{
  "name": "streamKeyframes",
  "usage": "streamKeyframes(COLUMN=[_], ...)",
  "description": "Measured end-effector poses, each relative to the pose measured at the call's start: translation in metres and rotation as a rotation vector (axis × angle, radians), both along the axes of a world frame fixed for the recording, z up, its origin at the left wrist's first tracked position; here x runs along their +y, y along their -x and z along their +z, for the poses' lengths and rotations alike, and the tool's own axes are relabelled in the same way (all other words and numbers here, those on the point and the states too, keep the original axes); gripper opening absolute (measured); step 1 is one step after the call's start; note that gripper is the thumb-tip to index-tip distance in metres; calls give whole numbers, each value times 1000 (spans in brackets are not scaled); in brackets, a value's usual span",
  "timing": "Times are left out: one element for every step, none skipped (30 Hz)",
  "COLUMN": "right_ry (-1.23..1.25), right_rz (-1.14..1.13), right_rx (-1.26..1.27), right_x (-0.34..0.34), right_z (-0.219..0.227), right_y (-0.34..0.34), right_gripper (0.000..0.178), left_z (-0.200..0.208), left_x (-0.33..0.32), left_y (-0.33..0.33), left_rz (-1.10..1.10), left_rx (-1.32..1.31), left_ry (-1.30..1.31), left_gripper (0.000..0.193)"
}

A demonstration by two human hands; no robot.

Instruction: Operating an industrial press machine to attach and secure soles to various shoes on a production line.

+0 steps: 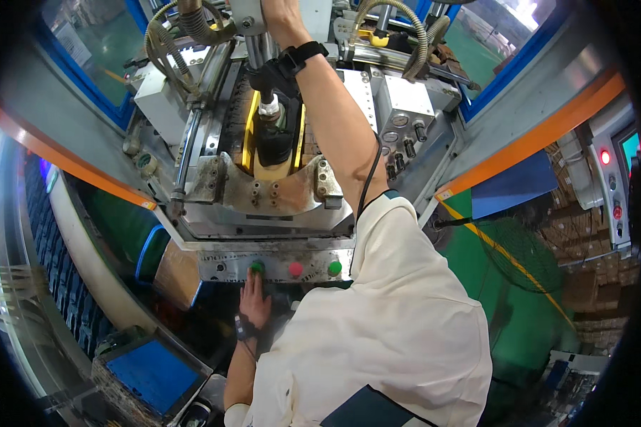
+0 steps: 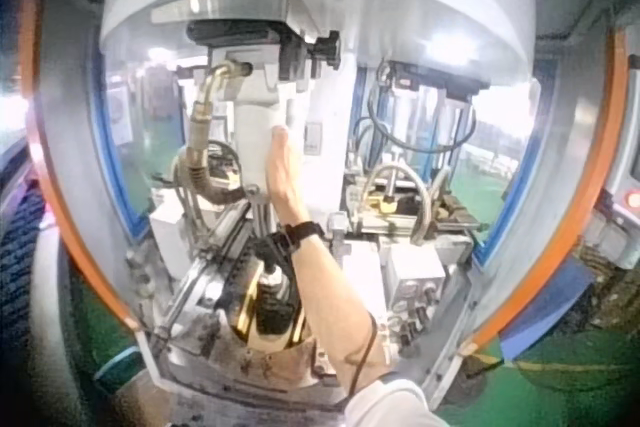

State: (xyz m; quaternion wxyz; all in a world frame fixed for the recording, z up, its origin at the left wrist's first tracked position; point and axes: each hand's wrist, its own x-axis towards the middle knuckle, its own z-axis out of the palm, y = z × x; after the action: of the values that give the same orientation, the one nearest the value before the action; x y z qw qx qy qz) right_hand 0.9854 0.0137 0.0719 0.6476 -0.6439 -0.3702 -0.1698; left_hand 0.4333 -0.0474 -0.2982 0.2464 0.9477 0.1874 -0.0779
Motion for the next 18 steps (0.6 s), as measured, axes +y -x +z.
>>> streamKeyframes(right_ry=[-6, -14, -16, -16, -15, -9, -6, 9, 10, 14, 3, 4, 8, 12, 23, 32, 36, 54], right_rz=[-1, -7, -16, -38, -70, -110, -151, -159, -215, -188, -217, -225, -232, -239, -242, -242, -229, -220], right_rx=[-8, -11, -16, -32, -42, -53, -67, -58, -79, -52, -65, -45, -20, 16, 49, 70, 101, 123], right_x=[3, 3, 2, 1, -3, -8, -14, -12, -39, -26, -42, -45, -45, -42, -38, -31, -24, -16], right_z=[1, 0, -1, 0, -2, -2, 1, -6, 6, -4, 8, 10, 11, 6, 5, 5, 1, -2], right_y=[6, 10, 19, 19, 19, 22, 17, 19, 11, 15, 7, -2, -13, -23, -31, -39, -44, -46], right_gripper=[50, 50, 51, 51, 51, 51, 52, 52, 52, 52, 53, 53, 53, 53, 54, 54, 54, 54], left_z=[3, 6, 15, 28, 40, 52, 69, 82, 98, 110, 119, 129, 134, 139, 145, 147, 154, 160], left_x=[0, 0, -2, -2, -2, -2, -1, -1, 2, 0, 3, 3, 3, 3, 4, 2, -7, -13], left_y=[6, 14, 27, 32, 40, 52, 57, 68, 75, 94, 109, 124, 144, 165, 185, 205, 224, 246], left_rz=[65, 136, 164, 233, 312, 352, 392, 474, 498, 589, 621, 669, 704, 752, 786, 844, 920, 971], left_rx=[-84, -167, -163, -219, -275, -369, -443, -510, -604, -599, -632, -731, -761, -781, -804, -822, -830, -810], left_ry=[62, 123, 121, 169, 214, 181, 208, 231, 265, 233, 228, 221, 199, 159, 124, 120, 88, 22], left_gripper=[82, 81, 81, 80, 79, 73, 72, 68, 64, 64, 63, 63, 61, 60, 59, 58, 55, 54])
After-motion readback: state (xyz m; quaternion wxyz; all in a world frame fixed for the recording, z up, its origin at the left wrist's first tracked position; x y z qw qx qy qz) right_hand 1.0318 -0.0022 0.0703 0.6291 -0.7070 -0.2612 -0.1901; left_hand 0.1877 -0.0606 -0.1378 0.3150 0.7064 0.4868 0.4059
